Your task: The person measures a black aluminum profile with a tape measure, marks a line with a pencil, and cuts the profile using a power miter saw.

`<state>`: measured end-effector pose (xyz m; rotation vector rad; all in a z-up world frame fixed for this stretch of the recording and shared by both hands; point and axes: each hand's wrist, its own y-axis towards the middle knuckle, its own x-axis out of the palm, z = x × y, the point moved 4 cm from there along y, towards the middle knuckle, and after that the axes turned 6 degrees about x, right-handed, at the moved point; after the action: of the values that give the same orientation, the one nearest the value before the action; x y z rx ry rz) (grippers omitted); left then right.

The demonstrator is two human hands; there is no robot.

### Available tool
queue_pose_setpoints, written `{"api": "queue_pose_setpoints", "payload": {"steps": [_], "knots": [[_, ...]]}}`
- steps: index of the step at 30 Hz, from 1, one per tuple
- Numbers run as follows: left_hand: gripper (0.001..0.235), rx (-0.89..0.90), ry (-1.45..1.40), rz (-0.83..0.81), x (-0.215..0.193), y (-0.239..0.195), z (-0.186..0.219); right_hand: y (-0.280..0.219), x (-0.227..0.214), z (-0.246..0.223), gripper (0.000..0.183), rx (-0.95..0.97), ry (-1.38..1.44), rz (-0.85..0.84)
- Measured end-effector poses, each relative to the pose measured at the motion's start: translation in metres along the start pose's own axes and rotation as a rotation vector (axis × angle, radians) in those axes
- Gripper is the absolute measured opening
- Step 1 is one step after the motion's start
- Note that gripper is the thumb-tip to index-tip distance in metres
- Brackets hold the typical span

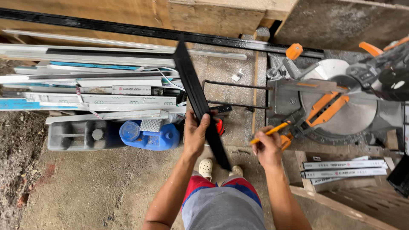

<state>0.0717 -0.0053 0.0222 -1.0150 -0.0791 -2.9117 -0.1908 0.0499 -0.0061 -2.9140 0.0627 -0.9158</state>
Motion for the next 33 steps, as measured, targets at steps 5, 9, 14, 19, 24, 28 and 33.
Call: {"api": "queue_pose_setpoints", "payload": {"steps": [5,9,14,19,24,28,33], "knots": [[0.036,-0.174,-0.268,0.008,0.035,-0.009,-0.009,-0.005,0.089,-0.022,0.012,-0.413,-0.195,-0.100],[0.030,-0.199,-0.548,0.004,0.055,-0.026,-0.006,-0.001,0.133,-0.038,0.009,-0.459,-0.534,0.029],[0.049,-0.146,-0.564,-0.062,0.068,-0.026,-0.004,0.003,0.158,-0.078,0.009,-0.750,-0.939,-0.114],[0.053,-0.082,-0.599,-0.097,0.085,-0.022,-0.006,0.008,0.167,-0.092,0.010,-0.728,-1.040,-0.052],[0.053,-0.094,-0.627,-0.106,0.090,-0.019,-0.006,0.006,0.173,-0.096,0.006,-0.806,-1.027,-0.228],[0.054,-0.096,-0.601,-0.124,0.089,-0.015,-0.005,0.011,0.162,-0.098,0.007,-0.726,-0.987,-0.079],[0.053,-0.119,-0.615,-0.126,0.088,-0.014,-0.005,0.011,0.166,-0.100,0.007,-0.801,-0.996,-0.059]]}}
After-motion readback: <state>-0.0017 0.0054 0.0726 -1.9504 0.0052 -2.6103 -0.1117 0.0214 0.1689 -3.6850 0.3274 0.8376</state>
